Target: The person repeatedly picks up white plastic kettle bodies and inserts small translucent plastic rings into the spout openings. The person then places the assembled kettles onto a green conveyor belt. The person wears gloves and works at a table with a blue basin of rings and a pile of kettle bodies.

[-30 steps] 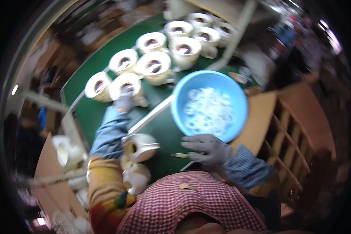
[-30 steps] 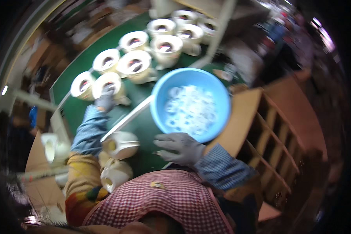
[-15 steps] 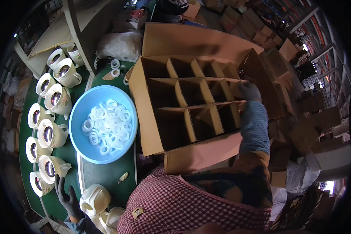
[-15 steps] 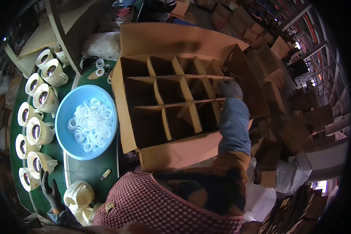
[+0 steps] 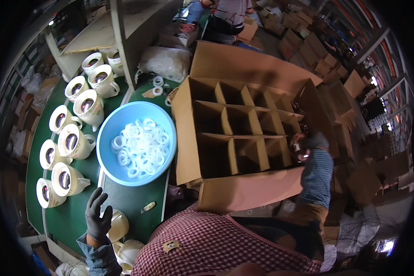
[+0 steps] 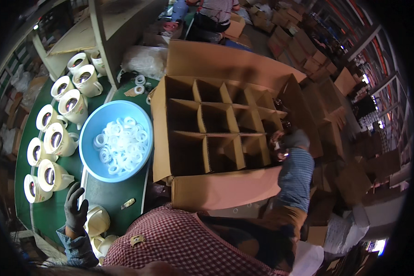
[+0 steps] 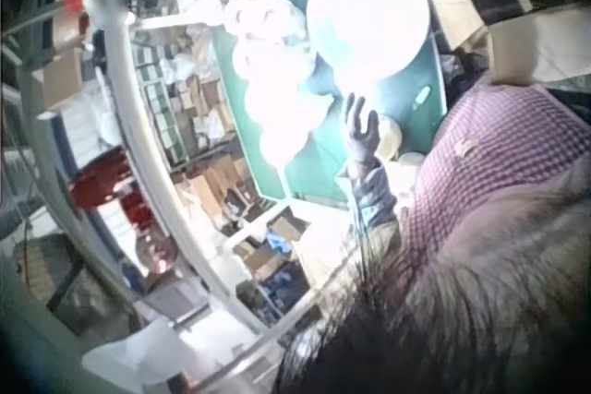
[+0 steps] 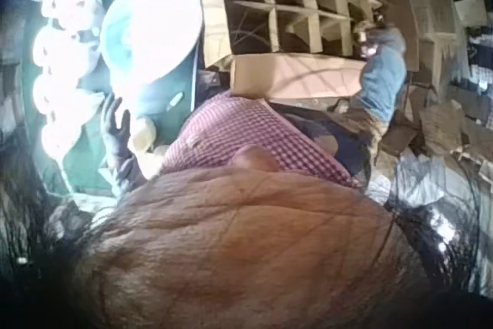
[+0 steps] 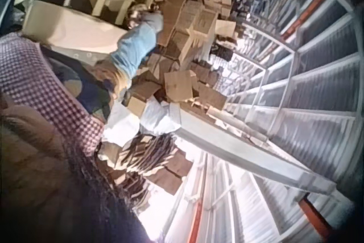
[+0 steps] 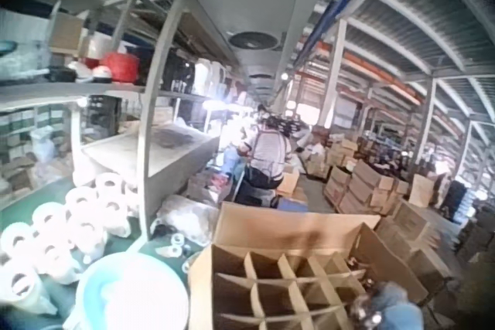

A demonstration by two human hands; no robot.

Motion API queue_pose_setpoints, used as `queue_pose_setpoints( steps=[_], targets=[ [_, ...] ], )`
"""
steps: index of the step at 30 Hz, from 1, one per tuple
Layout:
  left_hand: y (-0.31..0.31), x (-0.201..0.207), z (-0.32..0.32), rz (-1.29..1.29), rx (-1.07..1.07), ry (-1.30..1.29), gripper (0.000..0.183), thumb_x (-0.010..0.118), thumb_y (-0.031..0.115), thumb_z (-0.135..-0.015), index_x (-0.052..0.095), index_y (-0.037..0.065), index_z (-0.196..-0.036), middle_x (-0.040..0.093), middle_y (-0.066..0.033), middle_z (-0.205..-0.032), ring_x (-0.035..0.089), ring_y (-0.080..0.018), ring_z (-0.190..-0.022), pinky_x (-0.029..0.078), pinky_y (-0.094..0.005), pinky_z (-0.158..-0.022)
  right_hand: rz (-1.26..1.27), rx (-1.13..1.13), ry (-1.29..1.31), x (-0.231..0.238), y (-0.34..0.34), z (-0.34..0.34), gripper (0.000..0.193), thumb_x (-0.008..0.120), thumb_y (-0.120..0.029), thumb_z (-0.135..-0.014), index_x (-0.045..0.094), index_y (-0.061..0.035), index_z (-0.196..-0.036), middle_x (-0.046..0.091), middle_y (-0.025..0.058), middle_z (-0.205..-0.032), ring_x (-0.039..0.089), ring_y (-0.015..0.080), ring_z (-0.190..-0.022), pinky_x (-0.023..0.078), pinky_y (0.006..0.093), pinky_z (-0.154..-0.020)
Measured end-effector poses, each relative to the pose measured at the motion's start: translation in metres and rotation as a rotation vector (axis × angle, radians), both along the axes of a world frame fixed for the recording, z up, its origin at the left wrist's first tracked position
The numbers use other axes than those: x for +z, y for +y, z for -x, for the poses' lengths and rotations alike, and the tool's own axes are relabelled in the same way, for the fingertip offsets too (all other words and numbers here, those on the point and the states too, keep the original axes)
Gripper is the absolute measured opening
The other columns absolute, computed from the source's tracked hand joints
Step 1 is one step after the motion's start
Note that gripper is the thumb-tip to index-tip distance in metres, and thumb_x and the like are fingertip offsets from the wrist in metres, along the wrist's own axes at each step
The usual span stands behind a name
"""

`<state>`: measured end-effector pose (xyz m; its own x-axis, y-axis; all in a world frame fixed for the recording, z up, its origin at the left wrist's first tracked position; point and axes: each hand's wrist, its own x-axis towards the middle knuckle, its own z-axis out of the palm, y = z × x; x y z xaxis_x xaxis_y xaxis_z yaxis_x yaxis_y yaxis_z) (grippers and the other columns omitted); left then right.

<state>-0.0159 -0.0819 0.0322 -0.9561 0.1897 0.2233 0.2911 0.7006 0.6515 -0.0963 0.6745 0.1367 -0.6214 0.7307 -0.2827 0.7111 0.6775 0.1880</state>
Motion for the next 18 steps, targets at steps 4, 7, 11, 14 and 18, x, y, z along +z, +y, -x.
queue_pose_setpoints(
  steps=[4,7,11,14,18],
  targets=[
    [0.009,-0.010,-0.014,-0.171,0.041,-0.177,0.048,0.066,0.001,-0.082,0.063,-0.001,-0.130,0.056,-0.0236,-0.144,0.052,-0.0370,-0.136,0.042,-0.0434,-0.113,-0.272,0.419,0.489,0.085,-0.102,-0.007,0.056,0.083,-0.030,-0.075,0.068,-0.0170,-0.127,0.070,0.0141,-0.118,0.069,0.0337,-0.108,0.055,0.0421,-0.090],
    [0.039,-0.018,-0.021,-0.608,-0.011,-0.407,0.053,0.069,0.008,-0.086,0.058,-0.002,-0.137,0.051,-0.0201,-0.149,0.049,-0.0321,-0.139,0.037,-0.0418,-0.117,0.271,0.823,0.820,0.058,-0.160,0.005,0.060,0.081,-0.012,-0.077,0.062,-0.0062,-0.133,0.066,0.0141,-0.122,0.066,0.0240,-0.113,0.056,0.0367,-0.092],
    [0.077,-0.043,-0.035,-1.138,-0.158,-0.612,0.085,0.077,0.034,-0.090,0.034,0.004,-0.156,0.038,-0.0169,-0.158,0.038,-0.0303,-0.146,0.029,-0.0444,-0.122,0.999,1.244,0.635,0.020,-0.284,0.029,0.056,0.083,-0.015,-0.083,0.060,-0.0050,-0.133,0.063,0.0123,-0.128,0.064,0.0279,-0.114,0.052,0.0394,-0.098],
    [0.111,-0.051,-0.052,-1.835,-0.294,-0.480,0.095,0.077,0.040,-0.090,0.022,0.010,-0.162,0.033,-0.0157,-0.162,0.031,-0.0289,-0.150,0.026,-0.0453,-0.123,1.406,1.611,0.453,-0.020,-0.378,0.025,0.061,0.084,-0.015,-0.080,0.058,-0.0079,-0.135,0.063,0.0169,-0.128,0.068,0.0341,-0.112,0.059,0.0405,-0.089],
    [0.085,-0.115,-0.109,-2.021,-0.068,-0.810,0.057,0.067,0.023,-0.096,0.048,0.006,-0.147,0.055,-0.0132,-0.146,0.055,-0.0265,-0.133,0.044,-0.0443,-0.113,1.324,1.879,0.295,-0.059,-0.451,0.004,0.072,0.085,-0.025,-0.075,0.055,-0.0090,-0.138,0.061,0.0202,-0.132,0.066,0.0364,-0.114,0.057,0.0452,-0.094]
  ],
)
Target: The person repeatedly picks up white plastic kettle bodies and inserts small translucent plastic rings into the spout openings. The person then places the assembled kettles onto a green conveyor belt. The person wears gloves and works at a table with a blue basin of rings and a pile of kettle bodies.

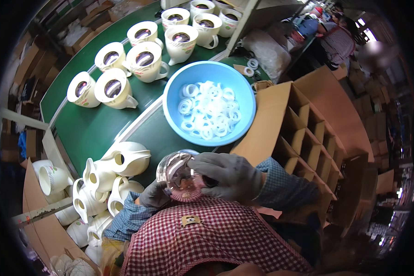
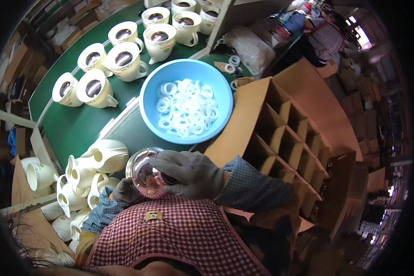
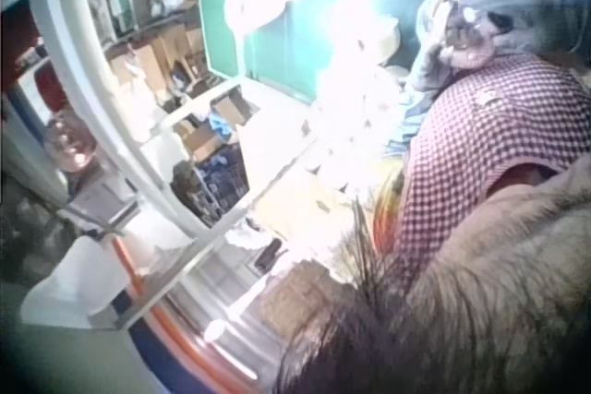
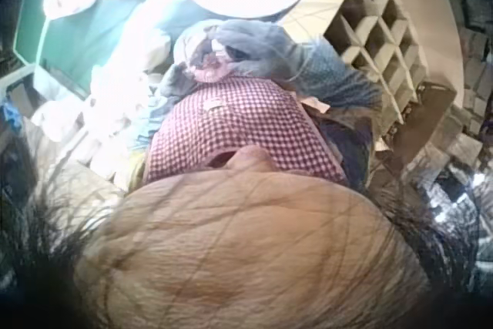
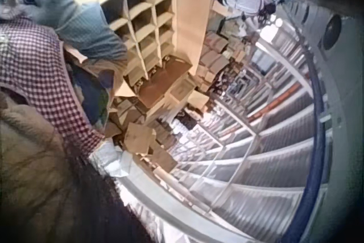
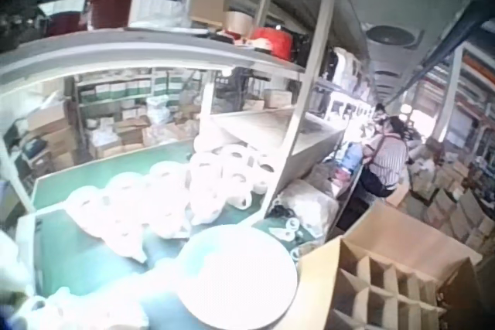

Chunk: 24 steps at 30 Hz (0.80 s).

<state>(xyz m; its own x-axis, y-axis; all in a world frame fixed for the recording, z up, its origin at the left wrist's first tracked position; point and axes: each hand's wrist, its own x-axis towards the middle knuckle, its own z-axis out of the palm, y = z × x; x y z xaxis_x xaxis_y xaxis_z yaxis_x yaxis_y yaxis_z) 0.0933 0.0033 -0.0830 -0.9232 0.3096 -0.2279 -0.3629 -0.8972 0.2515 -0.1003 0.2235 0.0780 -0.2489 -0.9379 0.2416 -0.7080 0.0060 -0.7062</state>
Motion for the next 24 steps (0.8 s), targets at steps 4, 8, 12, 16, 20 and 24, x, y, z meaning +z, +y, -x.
queue_pose_setpoints(
  steps=[4,8,12,16,20,24],
  targets=[
    [-0.003,-0.026,-0.040,-0.065,0.327,-0.022,0.048,0.064,0.023,-0.098,0.056,0.004,-0.141,0.060,-0.0148,-0.142,0.057,-0.0279,-0.130,0.045,-0.0464,-0.112,-0.209,0.267,-0.325,-0.019,-0.055,0.060,0.055,0.074,-0.037,-0.090,0.061,-0.0126,-0.138,0.068,0.0140,-0.124,0.069,0.0309,-0.110,0.055,0.0437,-0.096],
    [-0.020,0.001,-0.044,0.090,0.493,-0.030,0.072,0.072,0.035,-0.089,0.045,0.006,-0.150,0.053,-0.0133,-0.149,0.051,-0.0290,-0.137,0.042,-0.0490,-0.115,-0.704,-0.517,-0.146,-0.053,-0.117,0.182,0.041,0.057,-0.042,-0.101,0.073,-0.0106,-0.121,0.074,0.0080,-0.093,0.066,0.0162,-0.077,0.055,0.0327,-0.079],
    [-0.037,0.031,-0.045,0.322,0.505,-0.012,0.095,0.081,0.045,-0.083,0.034,0.009,-0.157,0.045,-0.0143,-0.155,0.046,-0.0298,-0.142,0.039,-0.0481,-0.118,-0.955,-0.307,0.122,-0.125,-0.160,0.186,0.041,0.060,-0.041,-0.098,0.066,-0.0220,-0.134,0.069,0.0082,-0.129,0.064,0.0260,-0.122,0.046,0.0395,-0.106],
    [-0.041,0.025,-0.056,0.296,0.533,-0.040,0.095,0.081,0.045,-0.083,0.033,0.009,-0.157,0.044,-0.0144,-0.155,0.046,-0.0297,-0.142,0.038,-0.0480,-0.119,-1.078,-0.174,0.734,-0.229,-0.185,0.163,0.045,0.063,-0.041,-0.095,0.062,-0.0293,-0.139,0.056,0.0013,-0.145,0.047,0.0217,-0.142,0.035,0.0420,-0.117],
    [-0.043,0.015,-0.066,0.245,0.540,-0.053,0.096,0.080,0.045,-0.084,0.032,0.009,-0.158,0.044,-0.0145,-0.156,0.045,-0.0297,-0.142,0.038,-0.0478,-0.119,-1.020,-0.190,0.623,-0.252,-0.172,0.183,0.035,0.062,-0.034,-0.097,0.070,-0.0277,-0.130,0.056,0.0010,-0.146,0.044,0.0224,-0.142,0.030,0.0393,-0.118],
    [-0.039,0.021,-0.058,0.230,0.564,-0.039,0.096,0.080,0.045,-0.084,0.032,0.008,-0.158,0.044,-0.0146,-0.156,0.045,-0.0296,-0.142,0.038,-0.0477,-0.119,-0.678,-0.260,-0.016,-0.183,-0.160,0.191,0.032,0.067,-0.027,-0.096,0.073,-0.0165,-0.126,0.069,0.0029,-0.123,0.064,0.0194,-0.113,0.047,0.0371,-0.102]
  ],
)
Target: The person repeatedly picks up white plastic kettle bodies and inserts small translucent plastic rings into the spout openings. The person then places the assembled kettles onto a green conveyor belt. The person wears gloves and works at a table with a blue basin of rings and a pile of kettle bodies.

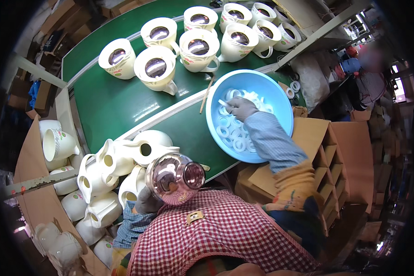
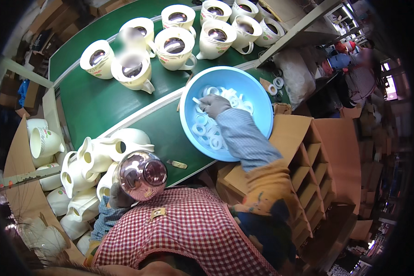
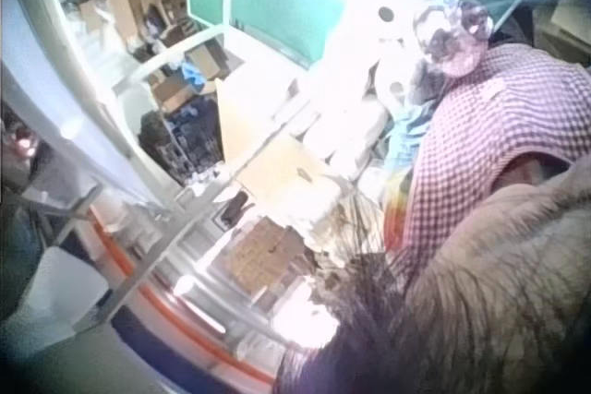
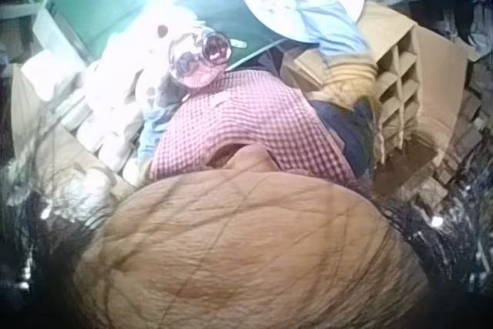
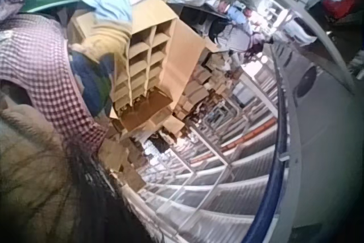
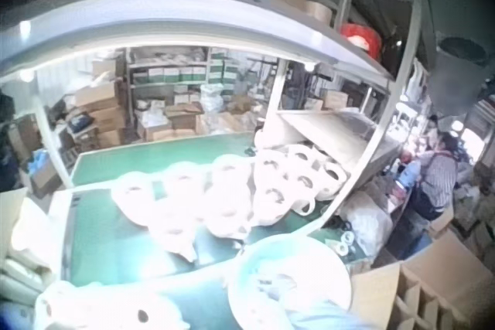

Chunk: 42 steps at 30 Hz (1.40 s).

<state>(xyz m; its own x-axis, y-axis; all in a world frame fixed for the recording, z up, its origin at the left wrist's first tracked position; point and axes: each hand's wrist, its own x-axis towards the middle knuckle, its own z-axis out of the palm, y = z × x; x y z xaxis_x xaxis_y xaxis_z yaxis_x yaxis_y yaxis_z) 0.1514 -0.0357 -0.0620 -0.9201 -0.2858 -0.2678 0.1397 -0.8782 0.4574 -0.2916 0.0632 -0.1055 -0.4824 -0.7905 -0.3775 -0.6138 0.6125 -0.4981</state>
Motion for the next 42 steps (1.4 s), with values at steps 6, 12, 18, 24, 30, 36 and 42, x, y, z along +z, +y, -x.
queue_pose_setpoints(
  steps=[6,12,18,24,30,36,42],
  targets=[
    [0.003,0.004,0.030,0.037,0.060,-0.025,0.093,0.077,0.051,-0.085,0.037,0.001,-0.152,0.048,-0.0185,-0.151,0.053,-0.0319,-0.135,0.045,-0.0498,-0.113,0.310,-0.129,-1.025,0.139,0.025,-0.073,0.039,0.064,-0.018,-0.101,0.062,0.0030,-0.134,0.073,0.0100,-0.105,0.072,0.0174,-0.087,0.061,0.0306,-0.069],
    [0.003,0.009,0.029,0.027,-0.021,0.038,0.100,0.080,0.053,-0.082,0.034,0.001,-0.154,0.046,-0.0187,-0.152,0.050,-0.0317,-0.137,0.043,-0.0490,-0.115,0.292,-0.114,-1.220,0.163,0.026,-0.150,0.039,0.066,-0.015,-0.100,0.061,0.0023,-0.135,0.073,0.0110,-0.113,0.072,0.0152,-0.092,0.059,0.0255,-0.073],
    [0.010,0.011,0.023,0.085,0.043,0.120,0.100,0.079,0.051,-0.082,0.033,0.002,-0.155,0.045,-0.0192,-0.154,0.046,-0.0325,-0.141,0.039,-0.0494,-0.118,0.236,-0.145,-1.111,0.176,0.040,-0.173,0.041,0.064,-0.014,-0.101,0.059,-0.0001,-0.139,0.072,0.0096,-0.117,0.067,0.0120,-0.098,0.056,0.0252,-0.082],
    [0.020,0.002,0.016,-0.082,0.010,0.137,0.095,0.072,0.058,-0.085,0.035,0.004,-0.154,0.047,-0.0197,-0.153,0.049,-0.0338,-0.138,0.039,-0.0513,-0.118,0.206,0.255,-0.717,0.176,0.047,-0.176,0.068,0.072,-0.042,-0.094,0.051,-0.0020,-0.146,0.066,0.0202,-0.128,0.067,0.0291,-0.113,0.054,0.0397,-0.097],
    [0.021,0.023,0.017,-0.128,-0.086,0.254,0.077,0.059,0.051,-0.098,0.039,0.001,-0.151,0.050,-0.0192,-0.150,0.052,-0.0304,-0.136,0.042,-0.0488,-0.116,0.728,0.670,-0.183,0.168,0.041,-0.186,0.118,0.083,-0.065,-0.070,0.036,0.0007,-0.155,0.036,0.0314,-0.155,0.044,0.0451,-0.141,0.040,0.0491,-0.115],
    [0.021,-0.008,0.002,-0.162,-0.070,0.217,0.063,0.039,0.050,-0.107,0.043,0.003,-0.149,0.052,-0.0165,-0.149,0.052,-0.0293,-0.136,0.042,-0.0480,-0.116,0.884,0.651,-0.297,0.146,0.033,-0.208,0.078,0.078,-0.037,-0.089,0.049,0.0087,-0.144,0.043,0.0340,-0.150,0.049,0.0444,-0.137,0.042,0.0463,-0.113],
    [0.020,-0.006,-0.008,-0.206,-0.024,0.183,0.060,0.039,0.049,-0.107,0.046,0.004,-0.147,0.055,-0.0147,-0.148,0.055,-0.0278,-0.133,0.043,-0.0483,-0.115,0.839,0.757,-0.080,0.153,0.020,-0.221,0.068,0.073,-0.035,-0.091,0.053,0.0059,-0.141,0.043,0.0342,-0.150,0.051,0.0470,-0.134,0.041,0.0491,-0.113]
  ],
)
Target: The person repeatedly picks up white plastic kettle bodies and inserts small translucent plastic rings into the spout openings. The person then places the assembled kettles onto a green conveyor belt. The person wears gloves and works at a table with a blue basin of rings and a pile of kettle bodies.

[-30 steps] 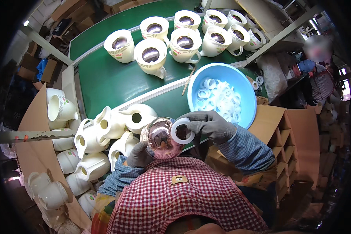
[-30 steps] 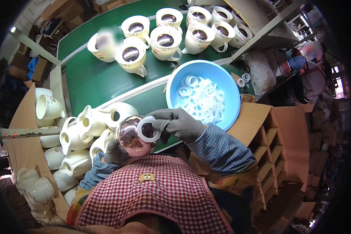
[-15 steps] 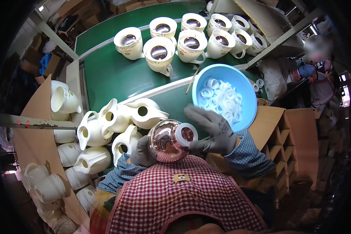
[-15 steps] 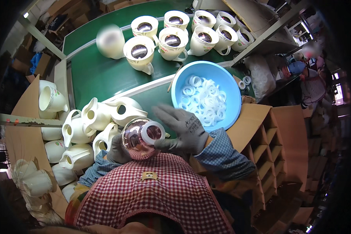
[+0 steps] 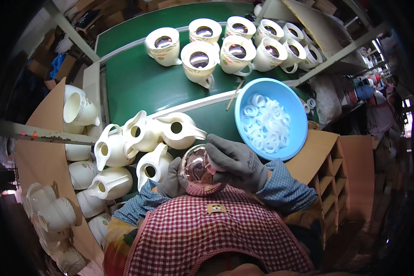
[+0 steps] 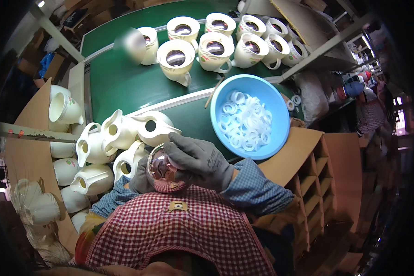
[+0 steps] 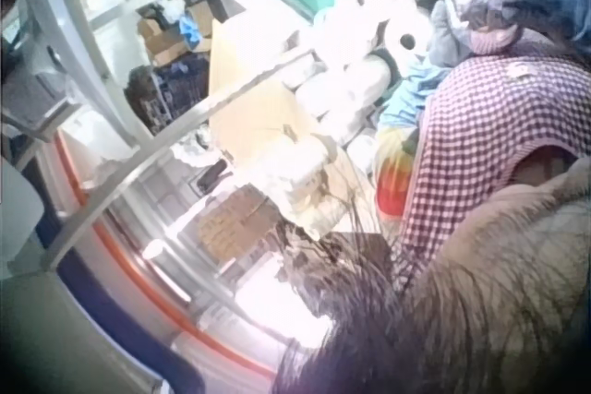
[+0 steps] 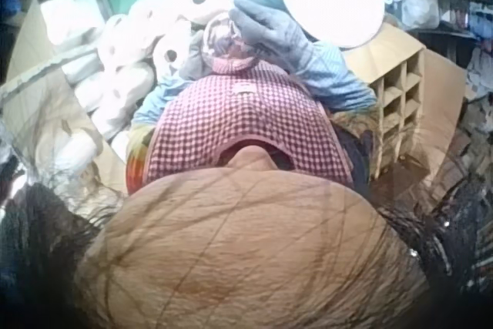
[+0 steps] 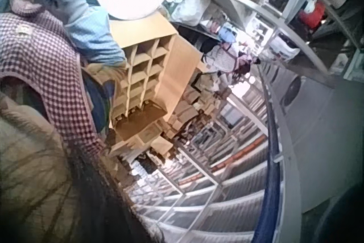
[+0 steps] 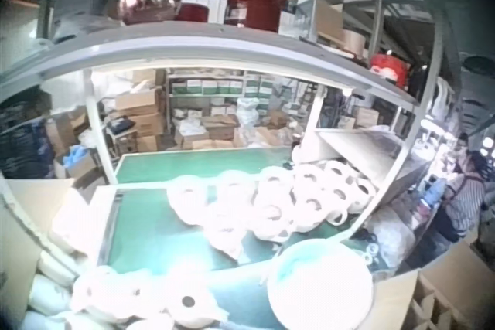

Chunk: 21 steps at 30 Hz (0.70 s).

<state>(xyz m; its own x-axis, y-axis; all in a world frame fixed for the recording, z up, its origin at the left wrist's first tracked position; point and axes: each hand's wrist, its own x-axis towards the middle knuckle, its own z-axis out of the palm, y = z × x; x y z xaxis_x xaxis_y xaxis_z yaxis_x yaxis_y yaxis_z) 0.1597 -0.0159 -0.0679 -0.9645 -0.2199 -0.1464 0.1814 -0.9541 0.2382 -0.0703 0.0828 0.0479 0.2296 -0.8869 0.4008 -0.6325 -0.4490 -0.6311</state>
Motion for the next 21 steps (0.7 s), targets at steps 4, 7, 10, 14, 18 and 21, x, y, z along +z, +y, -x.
queue_pose_setpoints(
  steps=[4,7,10,14,18,21],
  targets=[
    [-0.008,0.017,-0.022,-0.092,0.039,0.015,0.072,0.053,0.051,-0.100,0.036,0.007,-0.155,0.045,-0.0144,-0.155,0.048,-0.0310,-0.139,0.038,-0.0505,-0.118,-0.114,0.160,-0.196,-0.005,-0.032,0.015,0.071,0.060,-0.052,-0.096,0.052,-0.0029,-0.146,0.037,0.0305,-0.155,0.043,0.0477,-0.140,0.035,0.0502,-0.116],
    [-0.043,0.042,-0.051,0.086,0.227,-0.029,0.073,0.055,0.050,-0.100,0.035,0.007,-0.155,0.046,-0.0143,-0.155,0.048,-0.0314,-0.139,0.038,-0.0507,-0.118,-0.305,-0.174,-0.376,-0.032,-0.064,0.015,0.077,0.067,-0.052,-0.090,0.044,-0.0151,-0.154,0.030,0.0314,-0.159,0.034,0.0499,-0.145,0.028,0.0511,-0.120],
    [-0.075,0.048,-0.074,0.293,0.355,-0.122,0.074,0.057,0.050,-0.099,0.034,0.008,-0.156,0.046,-0.0142,-0.155,0.048,-0.0319,-0.139,0.038,-0.0509,-0.118,-0.300,-0.244,0.249,-0.097,-0.099,-0.003,0.092,0.073,-0.061,-0.079,0.037,-0.0304,-0.158,0.018,0.0265,-0.165,0.029,0.0477,-0.147,0.029,0.0524,-0.119],
    [-0.089,0.035,-0.093,0.375,0.461,-0.223,0.075,0.059,0.049,-0.098,0.033,0.008,-0.156,0.046,-0.0141,-0.154,0.048,-0.0325,-0.139,0.038,-0.0512,-0.118,-0.454,-0.238,0.230,-0.139,-0.118,-0.024,0.081,0.088,-0.035,-0.072,0.055,-0.0277,-0.146,0.024,0.0206,-0.165,0.035,0.0424,-0.146,0.033,0.0441,-0.120],
    [-0.090,0.009,-0.095,0.356,0.485,-0.228,0.077,0.061,0.047,-0.098,0.033,0.006,-0.156,0.047,-0.0145,-0.153,0.051,-0.0317,-0.137,0.041,-0.0504,-0.116,-0.527,-0.428,-0.049,-0.113,-0.094,0.012,0.068,0.092,-0.023,-0.070,0.068,-0.0202,-0.134,0.032,0.0228,-0.160,0.043,0.0410,-0.141,0.038,0.0404,-0.118],
    [-0.092,0.016,-0.090,0.360,0.395,-0.167,0.078,0.064,0.047,-0.096,0.034,0.005,-0.155,0.048,-0.0146,-0.152,0.051,-0.0307,-0.137,0.042,-0.0492,-0.116,-0.323,-0.458,-0.546,-0.063,-0.038,0.077,0.071,0.087,-0.013,-0.075,0.060,-0.0056,-0.141,0.040,0.0163,-0.158,0.051,0.0303,-0.136,0.044,0.0413,-0.111]
  ],
)
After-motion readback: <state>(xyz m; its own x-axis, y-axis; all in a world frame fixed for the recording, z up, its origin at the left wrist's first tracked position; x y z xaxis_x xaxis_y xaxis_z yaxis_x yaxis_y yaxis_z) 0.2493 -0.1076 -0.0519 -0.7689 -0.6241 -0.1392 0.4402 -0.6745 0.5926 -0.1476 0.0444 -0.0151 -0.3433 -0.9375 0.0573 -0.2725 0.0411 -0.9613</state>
